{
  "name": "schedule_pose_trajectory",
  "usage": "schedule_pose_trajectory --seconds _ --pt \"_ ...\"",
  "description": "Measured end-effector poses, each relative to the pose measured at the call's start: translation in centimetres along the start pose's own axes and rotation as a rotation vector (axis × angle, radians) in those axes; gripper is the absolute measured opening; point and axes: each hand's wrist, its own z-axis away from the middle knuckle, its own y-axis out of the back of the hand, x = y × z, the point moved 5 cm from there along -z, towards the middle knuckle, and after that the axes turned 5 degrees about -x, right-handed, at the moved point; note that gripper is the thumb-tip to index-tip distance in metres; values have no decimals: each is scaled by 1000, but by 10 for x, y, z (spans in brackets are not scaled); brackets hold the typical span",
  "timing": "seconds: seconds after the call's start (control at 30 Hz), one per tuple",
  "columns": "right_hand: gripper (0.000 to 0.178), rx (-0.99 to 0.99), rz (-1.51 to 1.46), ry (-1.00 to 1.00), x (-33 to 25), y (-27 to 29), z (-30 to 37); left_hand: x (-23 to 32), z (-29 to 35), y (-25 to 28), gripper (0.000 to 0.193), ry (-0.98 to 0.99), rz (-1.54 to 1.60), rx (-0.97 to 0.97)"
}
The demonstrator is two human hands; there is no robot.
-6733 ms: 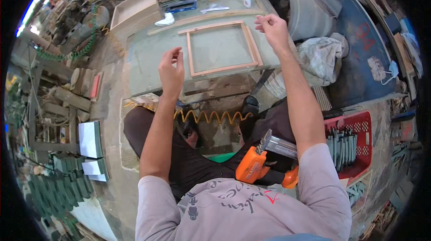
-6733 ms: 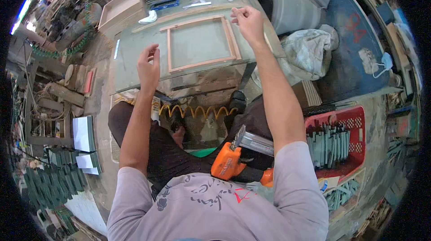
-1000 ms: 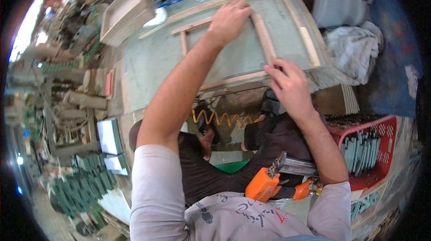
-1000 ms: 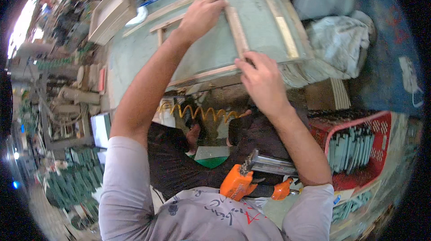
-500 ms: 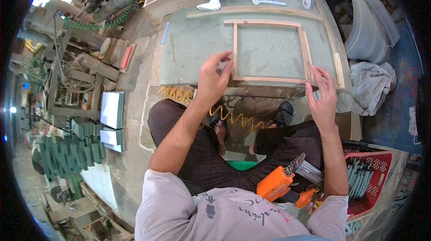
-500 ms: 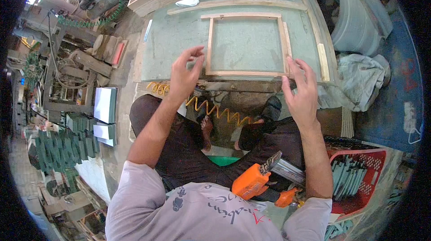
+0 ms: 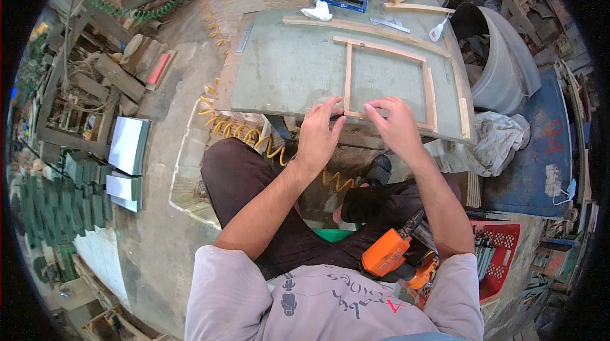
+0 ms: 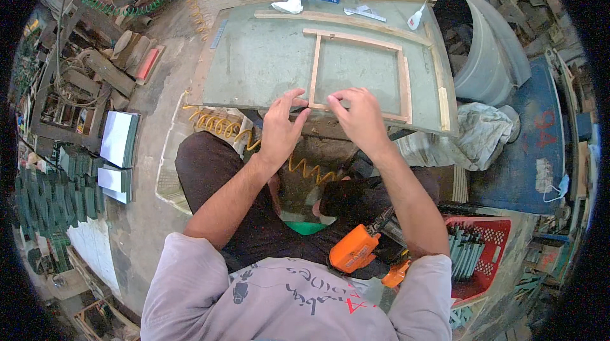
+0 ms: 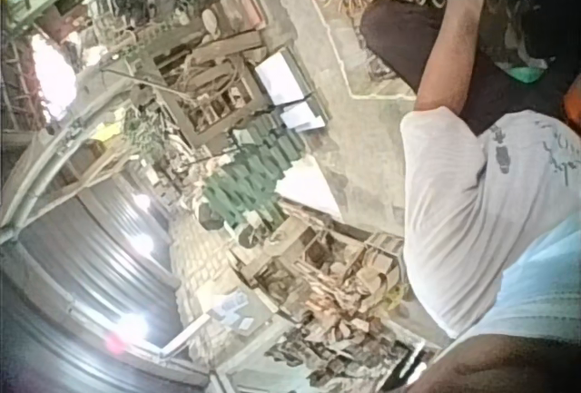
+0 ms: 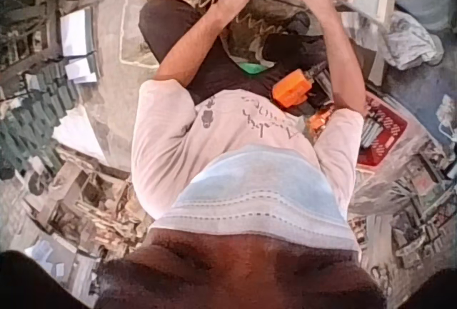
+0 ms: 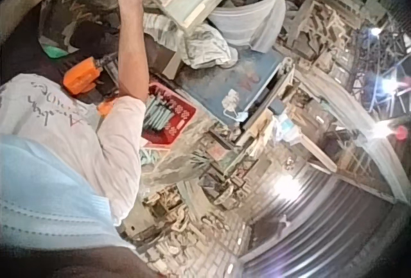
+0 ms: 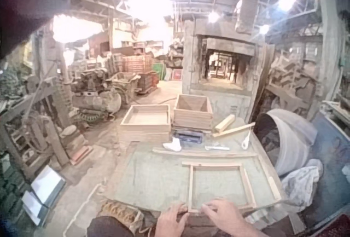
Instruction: Assembling a small rectangular wooden frame using glue and a pneumatic nail gun.
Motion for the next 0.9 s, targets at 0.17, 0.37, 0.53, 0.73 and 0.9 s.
schedule_pose_trajectory --seconds 0.17,0.37,0.53,0.73,0.9 --pt "28 -107 -5 -208 1 -17 -16 -4 1 -2 39 17 71 37" --pt "31 -147 -69 -291 8 -26 -20 -4 0 -3 35 6 58 59" --pt "31 -158 -62 -302 10 -27 -20 -3 0 -2 32 30 68 56" --pt "31 -172 -82 -327 10 -27 -19 -2 0 -2 31 53 70 58" --pt "32 -183 -111 -338 11 -29 -18 -3 0 -2 30 71 64 50"
